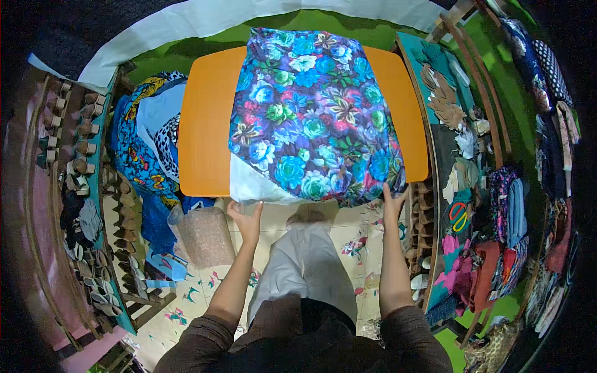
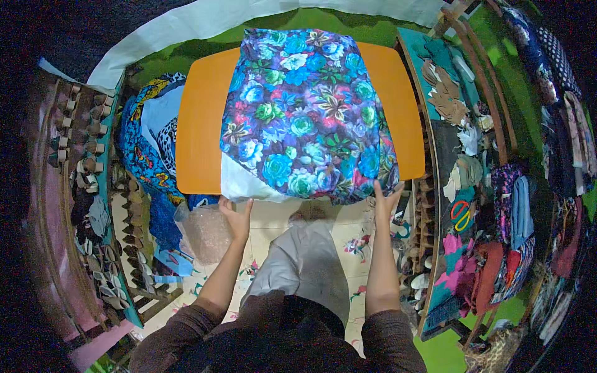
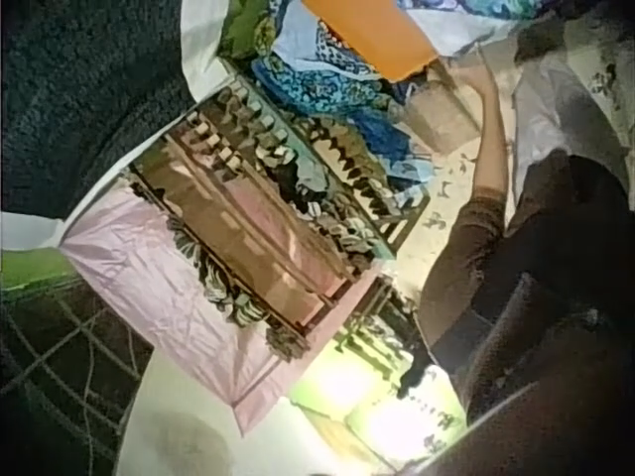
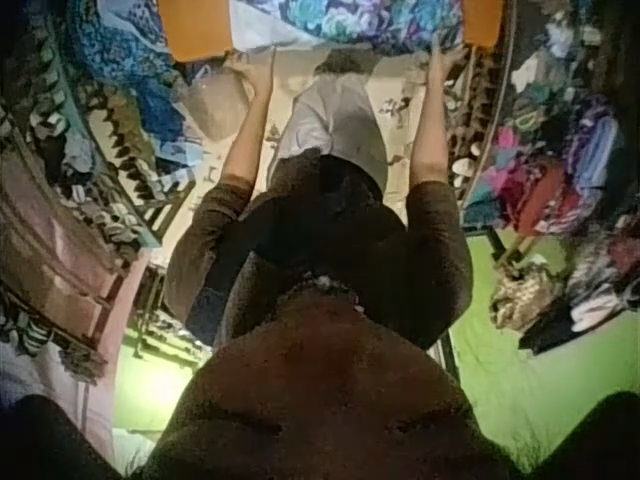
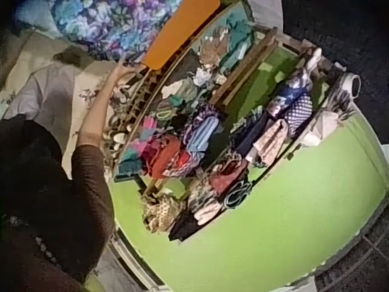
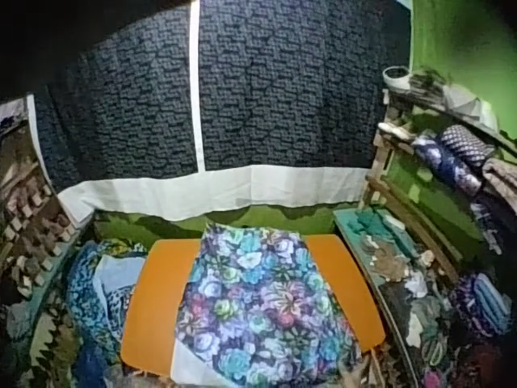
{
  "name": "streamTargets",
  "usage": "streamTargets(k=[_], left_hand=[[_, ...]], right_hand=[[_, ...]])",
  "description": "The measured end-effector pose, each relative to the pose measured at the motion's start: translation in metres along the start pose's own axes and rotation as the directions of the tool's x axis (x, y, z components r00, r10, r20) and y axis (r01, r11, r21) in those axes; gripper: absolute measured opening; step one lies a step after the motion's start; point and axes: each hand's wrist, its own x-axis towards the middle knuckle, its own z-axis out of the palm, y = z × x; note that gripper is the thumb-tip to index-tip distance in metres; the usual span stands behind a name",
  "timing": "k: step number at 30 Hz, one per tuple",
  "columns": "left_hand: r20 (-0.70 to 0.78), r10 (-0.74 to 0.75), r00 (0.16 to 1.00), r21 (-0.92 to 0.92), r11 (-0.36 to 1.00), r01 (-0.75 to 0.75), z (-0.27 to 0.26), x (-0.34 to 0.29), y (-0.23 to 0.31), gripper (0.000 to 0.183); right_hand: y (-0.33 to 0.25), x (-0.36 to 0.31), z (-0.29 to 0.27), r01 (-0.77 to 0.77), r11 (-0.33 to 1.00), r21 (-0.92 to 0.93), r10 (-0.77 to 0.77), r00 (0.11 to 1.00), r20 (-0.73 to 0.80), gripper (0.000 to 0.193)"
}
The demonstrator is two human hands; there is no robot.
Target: Fold various fabric pieces and organize them on a shelf.
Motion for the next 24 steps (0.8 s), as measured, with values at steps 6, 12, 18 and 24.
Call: streamTargets(k=[6,12,18,24], left_hand=[[0.425,-0.380,0.821,0.050,0.916,0.398,-0.022,0.013,-0.019,0.055],[0.614,-0.334,0.716,0.149,0.939,0.310,-0.014,0.007,-0.037,0.059],[0.599,-0.418,0.683,0.224,0.906,0.358,-0.017,-0.024,-0.074,0.058],[0.501,-0.472,0.726,0.193,0.878,0.438,-0.012,-0.075,-0.077,0.047]], right_hand=[[0.008,-0.028,0.011,-0.347,0.912,0.218,0.216,0.860,0.462,0.075],[0.025,-0.026,0.014,-0.322,0.947,-0.010,0.261,0.749,0.609,0.073],[0.038,-0.045,0.027,-0.265,0.958,-0.106,0.254,0.625,0.738,0.061],[0.070,-0.069,0.015,-0.145,0.989,-0.018,0.114,0.694,0.711,0.055]])
